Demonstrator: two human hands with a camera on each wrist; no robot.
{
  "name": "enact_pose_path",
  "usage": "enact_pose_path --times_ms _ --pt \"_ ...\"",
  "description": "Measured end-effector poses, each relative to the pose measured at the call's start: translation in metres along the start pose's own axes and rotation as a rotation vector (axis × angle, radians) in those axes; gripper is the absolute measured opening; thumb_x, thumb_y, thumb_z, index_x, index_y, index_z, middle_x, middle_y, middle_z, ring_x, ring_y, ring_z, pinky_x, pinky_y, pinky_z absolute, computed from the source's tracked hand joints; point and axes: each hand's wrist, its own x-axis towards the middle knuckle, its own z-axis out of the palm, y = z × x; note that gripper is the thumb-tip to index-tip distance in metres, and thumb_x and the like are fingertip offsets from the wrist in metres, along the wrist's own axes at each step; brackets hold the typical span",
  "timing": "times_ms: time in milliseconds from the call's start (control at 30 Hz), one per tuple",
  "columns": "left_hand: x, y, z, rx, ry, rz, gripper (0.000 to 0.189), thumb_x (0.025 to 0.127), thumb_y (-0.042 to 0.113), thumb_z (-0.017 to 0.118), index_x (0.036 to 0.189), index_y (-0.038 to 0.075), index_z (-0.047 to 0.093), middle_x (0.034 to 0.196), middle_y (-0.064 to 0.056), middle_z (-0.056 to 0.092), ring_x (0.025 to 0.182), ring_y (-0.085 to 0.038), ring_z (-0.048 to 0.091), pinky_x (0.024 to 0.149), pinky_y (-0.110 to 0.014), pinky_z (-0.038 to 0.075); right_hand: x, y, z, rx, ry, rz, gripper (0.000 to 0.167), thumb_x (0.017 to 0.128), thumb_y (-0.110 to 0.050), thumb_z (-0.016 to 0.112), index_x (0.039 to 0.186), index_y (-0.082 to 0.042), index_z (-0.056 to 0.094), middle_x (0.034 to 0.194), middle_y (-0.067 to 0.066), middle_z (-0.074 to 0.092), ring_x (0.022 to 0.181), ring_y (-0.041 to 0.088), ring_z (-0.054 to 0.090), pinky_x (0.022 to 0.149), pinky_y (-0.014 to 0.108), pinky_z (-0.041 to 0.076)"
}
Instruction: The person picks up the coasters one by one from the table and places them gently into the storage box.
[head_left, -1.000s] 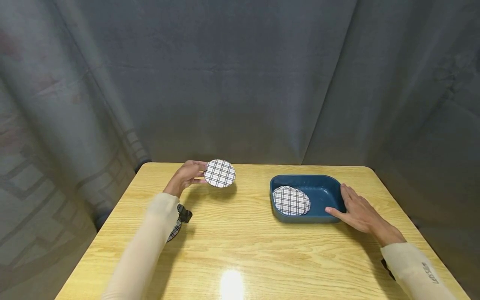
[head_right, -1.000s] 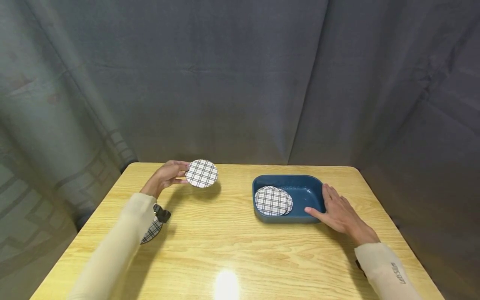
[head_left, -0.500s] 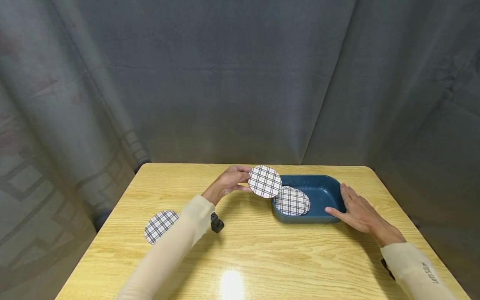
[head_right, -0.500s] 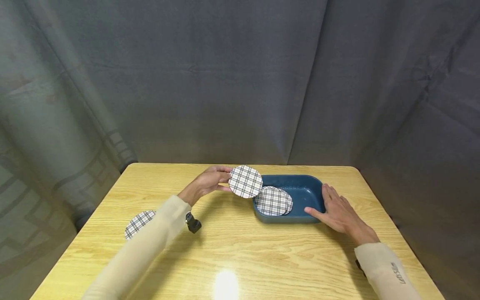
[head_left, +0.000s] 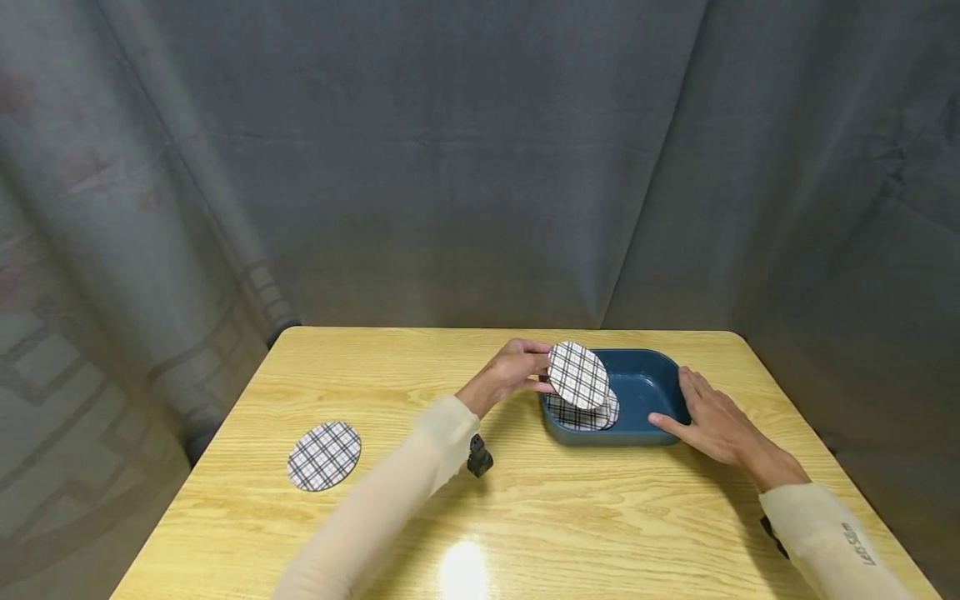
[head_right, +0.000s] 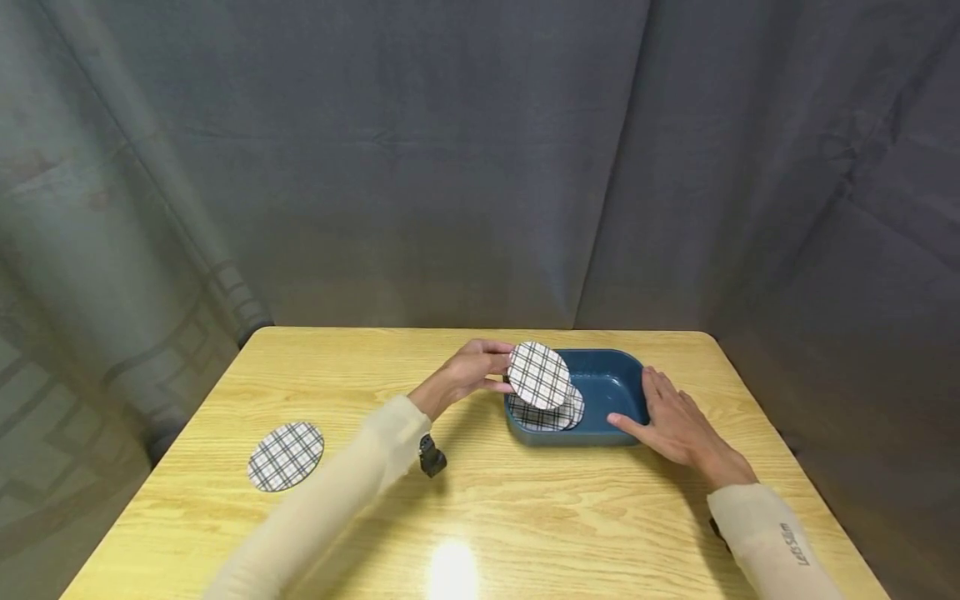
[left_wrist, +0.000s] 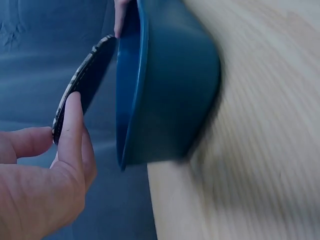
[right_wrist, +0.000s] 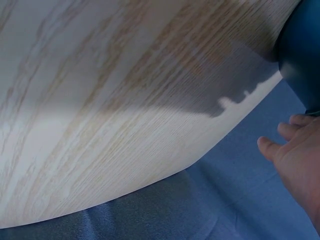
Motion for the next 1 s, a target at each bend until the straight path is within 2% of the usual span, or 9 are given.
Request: enact_pose_path --times_ms 300,400,567,700,767,900,1000 --pt "0.003 -0.012 0.025 0.075 0.002 -0.023 0.035 0.100 -0.002 0.050 0.134 -0.006 0.053 0.118 -0.017 0.064 0.107 -0.028 0.066 0.088 -0.043 0.058 0.001 -0.003 0.000 0.015 -0.008 0.002 0.108 0.092 -0.059 0.059 0.152 0.016 0.009 0.157 0.039 0.014 0.142 0.057 0.019 0.110 0.072 0.021" --pt "0.001 -0.011 0.028 0.125 0.002 -0.007 0.032 0.100 -0.004 0.050 0.132 -0.007 0.056 0.126 -0.020 0.061 0.114 -0.031 0.063 0.088 -0.042 0.058 0.001 -0.003 0.000 0.021 -0.013 -0.001 0.108 0.092 -0.058 0.059 0.152 0.016 0.009 0.157 0.039 0.013 0.143 0.057 0.018 0.110 0.072 0.021" --pt "-0.006 -0.003 0.023 0.205 0.050 0.046 0.030 0.101 -0.001 0.051 0.130 -0.006 0.057 0.134 -0.024 0.055 0.123 -0.038 0.057 0.092 -0.044 0.057 0.001 -0.001 -0.002 0.019 -0.016 -0.003 0.107 0.093 -0.058 0.059 0.152 0.015 0.008 0.157 0.039 0.013 0.143 0.057 0.018 0.110 0.072 0.021" --pt "-0.011 0.001 0.005 0.248 0.074 0.097 0.029 0.100 -0.003 0.051 0.129 -0.008 0.056 0.130 -0.028 0.056 0.121 -0.042 0.056 0.093 -0.048 0.056 0.001 0.000 -0.003 0.018 -0.016 -0.004 0.107 0.093 -0.058 0.059 0.153 0.015 0.007 0.157 0.039 0.013 0.143 0.057 0.018 0.110 0.073 0.021" --pt "-0.016 0.000 -0.009 0.329 0.094 0.120 0.026 0.100 0.000 0.052 0.125 -0.006 0.059 0.123 -0.025 0.059 0.116 -0.041 0.058 0.089 -0.045 0.058 0.000 -0.001 -0.002 0.025 -0.017 -0.003 0.107 0.093 -0.057 0.059 0.153 0.015 0.007 0.157 0.039 0.012 0.143 0.057 0.017 0.110 0.073 0.020" --pt "-0.029 -0.002 -0.043 0.570 0.118 0.141 0.022 0.101 0.008 0.054 0.120 0.000 0.062 0.113 -0.016 0.063 0.106 -0.034 0.063 0.081 -0.038 0.059 0.000 -0.001 -0.002 0.028 -0.021 0.002 0.107 0.093 -0.058 0.058 0.153 0.014 0.006 0.157 0.039 0.011 0.144 0.057 0.016 0.110 0.073 0.020" --pt "-0.041 -0.004 -0.070 0.732 0.134 0.123 0.022 0.101 0.013 0.057 0.120 0.003 0.062 0.112 -0.012 0.065 0.102 -0.028 0.065 0.083 -0.038 0.057 -0.001 -0.001 -0.004 0.023 -0.021 0.003 0.107 0.093 -0.058 0.058 0.152 0.015 0.007 0.157 0.039 0.011 0.144 0.057 0.016 0.110 0.073 0.020"
